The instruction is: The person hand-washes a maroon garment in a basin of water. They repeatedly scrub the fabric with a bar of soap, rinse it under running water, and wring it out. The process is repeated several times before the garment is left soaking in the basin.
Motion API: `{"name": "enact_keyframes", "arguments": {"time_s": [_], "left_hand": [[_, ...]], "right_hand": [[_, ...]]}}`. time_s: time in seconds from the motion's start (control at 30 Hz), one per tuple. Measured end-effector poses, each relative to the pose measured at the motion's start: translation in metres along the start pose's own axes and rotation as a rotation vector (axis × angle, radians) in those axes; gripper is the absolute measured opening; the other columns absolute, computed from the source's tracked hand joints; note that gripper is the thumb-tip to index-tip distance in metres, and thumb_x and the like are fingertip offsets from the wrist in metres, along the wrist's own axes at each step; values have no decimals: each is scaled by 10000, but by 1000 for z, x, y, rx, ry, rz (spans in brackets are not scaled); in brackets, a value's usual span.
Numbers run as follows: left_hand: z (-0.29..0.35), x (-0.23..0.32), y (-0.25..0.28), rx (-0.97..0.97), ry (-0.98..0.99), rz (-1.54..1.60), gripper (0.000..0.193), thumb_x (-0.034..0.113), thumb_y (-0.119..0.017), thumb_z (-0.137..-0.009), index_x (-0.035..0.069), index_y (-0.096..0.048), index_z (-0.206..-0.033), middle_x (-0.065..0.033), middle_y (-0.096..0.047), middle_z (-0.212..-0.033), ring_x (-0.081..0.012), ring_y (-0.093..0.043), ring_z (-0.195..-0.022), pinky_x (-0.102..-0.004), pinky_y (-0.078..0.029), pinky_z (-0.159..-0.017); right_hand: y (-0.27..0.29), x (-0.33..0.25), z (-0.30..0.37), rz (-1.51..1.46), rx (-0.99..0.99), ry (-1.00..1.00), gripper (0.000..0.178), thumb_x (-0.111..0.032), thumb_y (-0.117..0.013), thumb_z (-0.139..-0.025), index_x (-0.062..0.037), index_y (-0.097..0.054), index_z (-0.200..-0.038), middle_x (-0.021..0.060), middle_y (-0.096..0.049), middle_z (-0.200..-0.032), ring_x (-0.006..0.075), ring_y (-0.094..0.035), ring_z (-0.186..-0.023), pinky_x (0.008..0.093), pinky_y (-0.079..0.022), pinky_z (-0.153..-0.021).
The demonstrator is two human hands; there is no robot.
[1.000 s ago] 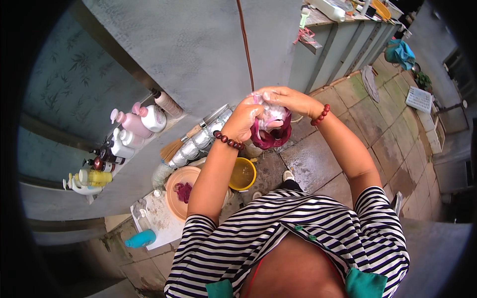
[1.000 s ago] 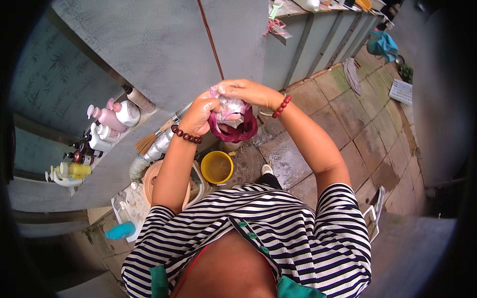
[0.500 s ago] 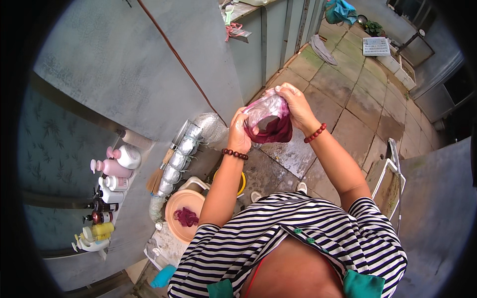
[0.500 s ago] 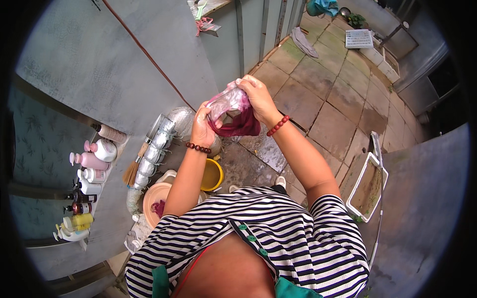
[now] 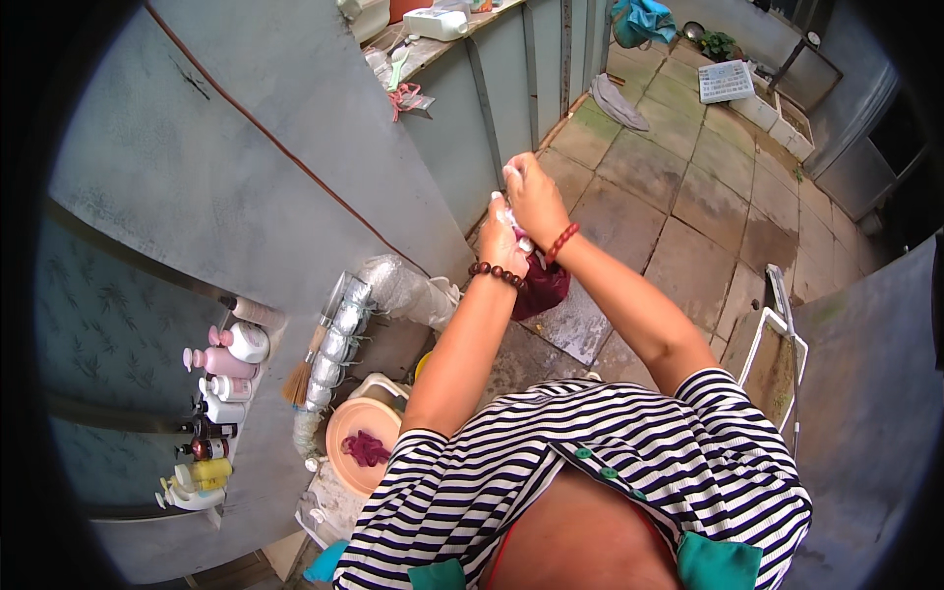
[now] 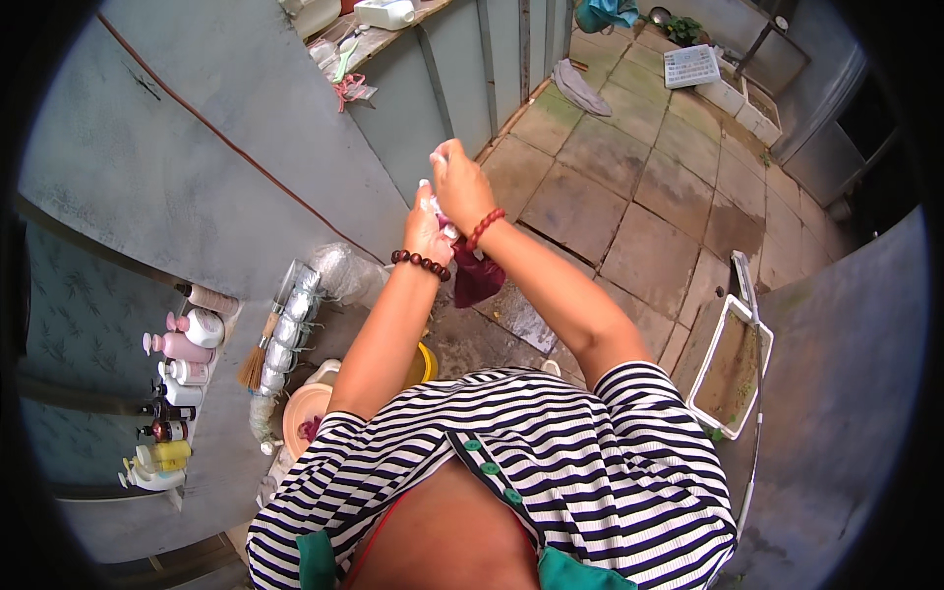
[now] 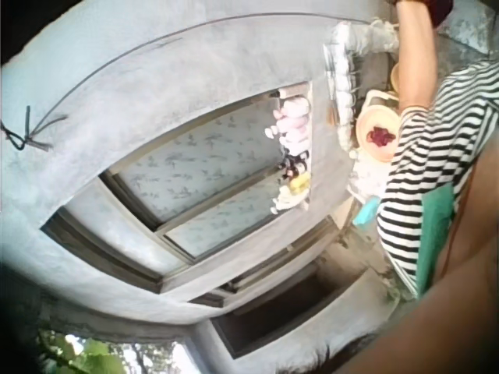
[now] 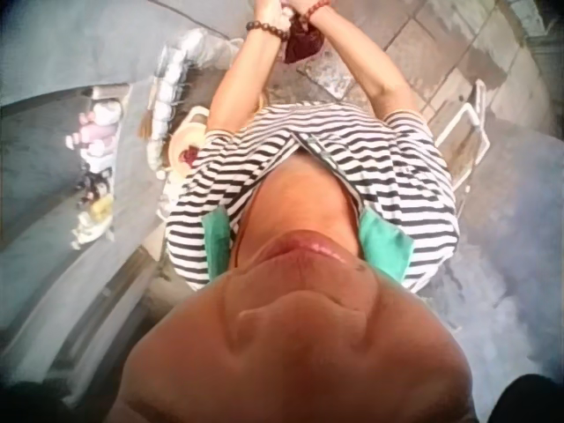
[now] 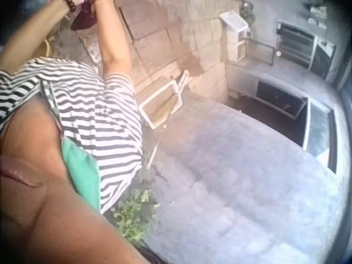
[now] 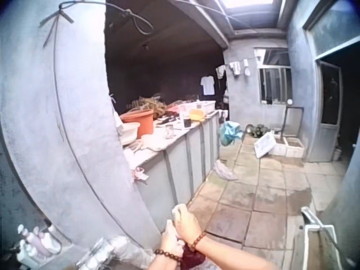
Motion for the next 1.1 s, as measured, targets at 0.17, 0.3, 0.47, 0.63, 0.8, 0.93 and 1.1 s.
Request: {"name": "enact_keyframes", "arguments": {"time_s": [0.17,0.3,0.47,0.63,0.8,0.93,1.1], "left_hand": [[-14,3,11,-409,-86,-30,299,392,-460,-1020,114,-528,-931,-22,-602,-850,-175,-600,-711,-299,-496,-574],[27,-8,-42,-139,-44,20,315,405,-403,-1035,132,-547,-972,-7,-595,-787,-141,-575,-640,-270,-432,-499],[4,-12,-24,-139,-13,65,348,424,-417,-1026,124,-526,-887,-20,-551,-730,-147,-574,-632,-278,-456,-515],[38,-3,-50,-85,-2,6,341,415,-426,-1024,144,-550,-859,-8,-588,-732,-114,-567,-589,-260,-454,-470],[24,-2,-30,-233,5,-75,307,373,-434,-1025,152,-528,-833,12,-564,-709,-118,-541,-535,-230,-400,-411],[49,-3,-53,-112,-53,108,303,384,-398,-1037,136,-525,-918,-19,-589,-805,-137,-586,-663,-271,-465,-501],[29,-2,-29,-280,-87,-279,310,408,-406,-1032,134,-531,-956,16,-572,-758,-120,-573,-599,-240,-410,-446]], "right_hand": [[24,-48,16,6,-98,101,217,-247,-522,-969,-75,-565,-1094,219,-665,-895,429,-639,-859,502,-503,-760],[37,-10,-11,-46,-7,10,170,-270,-527,-972,-176,-572,-1107,225,-649,-761,442,-638,-786,518,-489,-719],[51,-34,14,122,-148,86,218,-265,-522,-970,-165,-547,-1162,214,-654,-872,398,-645,-868,533,-480,-805],[57,-27,16,49,-115,7,196,-232,-515,-973,-182,-564,-1157,176,-694,-874,396,-672,-822,477,-531,-722],[62,-31,-3,83,-129,-45,208,-255,-479,-990,-177,-560,-1166,169,-682,-793,368,-683,-789,459,-548,-680],[57,-38,23,145,-144,136,225,-263,-499,-983,-176,-544,-1186,156,-684,-769,356,-686,-762,451,-556,-668],[57,-35,-6,83,-63,78,183,-242,-515,-980,-173,-558,-1143,149,-678,-770,367,-671,-753,466,-521,-662]]}}
Point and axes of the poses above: each hand's wrist, its own z-axis away from the middle knuckle, its own y-axis out of the back of the hand, x = y × z, the point moved 1 cm from there along -z, towards the middle knuckle
